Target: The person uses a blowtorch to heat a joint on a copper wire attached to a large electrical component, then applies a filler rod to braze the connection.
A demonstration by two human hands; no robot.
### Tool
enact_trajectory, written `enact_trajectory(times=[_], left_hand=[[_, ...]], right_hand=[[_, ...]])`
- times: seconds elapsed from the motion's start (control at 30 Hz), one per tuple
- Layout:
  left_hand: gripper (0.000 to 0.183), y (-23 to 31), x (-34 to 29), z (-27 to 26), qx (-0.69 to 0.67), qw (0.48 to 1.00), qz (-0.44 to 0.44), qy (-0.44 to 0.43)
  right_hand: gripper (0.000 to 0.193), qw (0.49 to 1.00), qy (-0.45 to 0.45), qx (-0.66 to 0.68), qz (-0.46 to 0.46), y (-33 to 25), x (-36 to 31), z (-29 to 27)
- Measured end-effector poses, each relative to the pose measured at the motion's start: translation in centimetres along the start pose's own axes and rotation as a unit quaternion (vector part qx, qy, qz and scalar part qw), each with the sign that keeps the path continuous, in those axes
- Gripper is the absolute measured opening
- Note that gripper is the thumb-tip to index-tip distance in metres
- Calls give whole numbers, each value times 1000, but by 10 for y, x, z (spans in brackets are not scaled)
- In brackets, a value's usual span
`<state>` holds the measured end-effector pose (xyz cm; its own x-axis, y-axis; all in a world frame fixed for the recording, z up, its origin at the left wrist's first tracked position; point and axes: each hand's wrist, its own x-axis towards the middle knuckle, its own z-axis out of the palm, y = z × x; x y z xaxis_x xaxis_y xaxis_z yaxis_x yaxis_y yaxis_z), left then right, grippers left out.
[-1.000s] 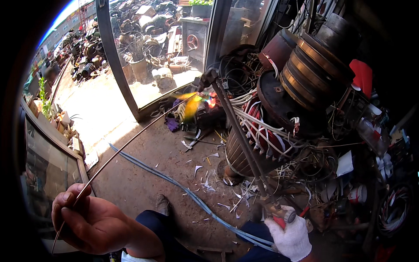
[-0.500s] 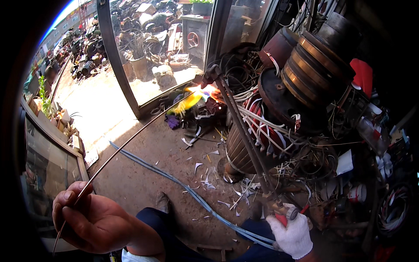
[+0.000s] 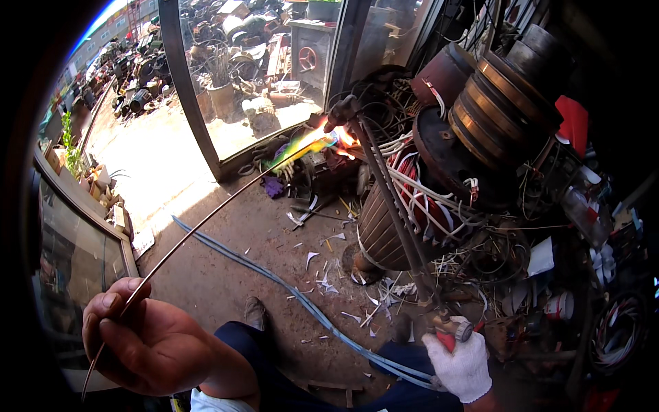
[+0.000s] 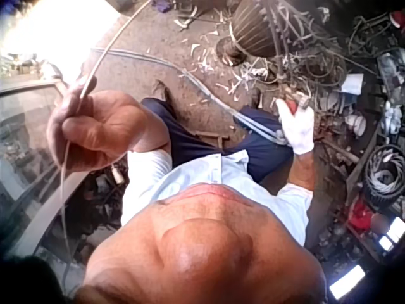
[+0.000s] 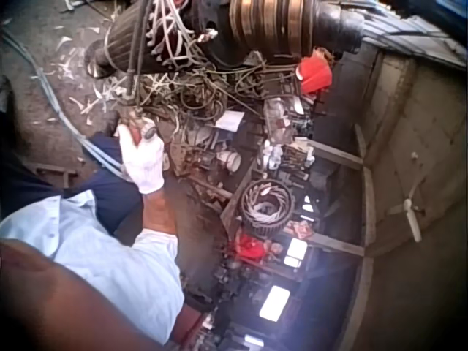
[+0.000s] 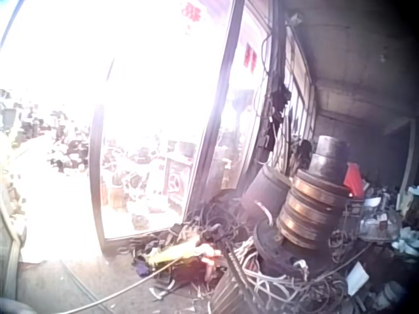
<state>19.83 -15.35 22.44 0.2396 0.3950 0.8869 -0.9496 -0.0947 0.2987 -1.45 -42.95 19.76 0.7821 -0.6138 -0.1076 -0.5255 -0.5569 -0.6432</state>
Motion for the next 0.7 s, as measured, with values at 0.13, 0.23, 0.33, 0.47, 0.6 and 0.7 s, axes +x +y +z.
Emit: enact_trajectory(times=[0.13,0.23,0.33,0.47,0.6,0.7], left_hand=[[25,-2,0,0,3,1000,10,11],[25,-2,-1,0,4,1000,11,10],[24,0,0,1,3,1000,1,10],[24,3,0,-3,-13,1000,-4,8],[22,4,6,-16,12,1000,-7,6],[20,-5,-1,-15,81,996,-38,-8]], right_hand=[[31,1000,1,3,7,-2,1,0],[32,1000,-1,4,8,-2,1,0],[32,1000,-6,14,14,0,0,1],[34,999,-15,19,22,3,-2,0],[36,993,-36,100,52,-8,-3,2],[33,992,-42,117,16,-6,-3,5]])
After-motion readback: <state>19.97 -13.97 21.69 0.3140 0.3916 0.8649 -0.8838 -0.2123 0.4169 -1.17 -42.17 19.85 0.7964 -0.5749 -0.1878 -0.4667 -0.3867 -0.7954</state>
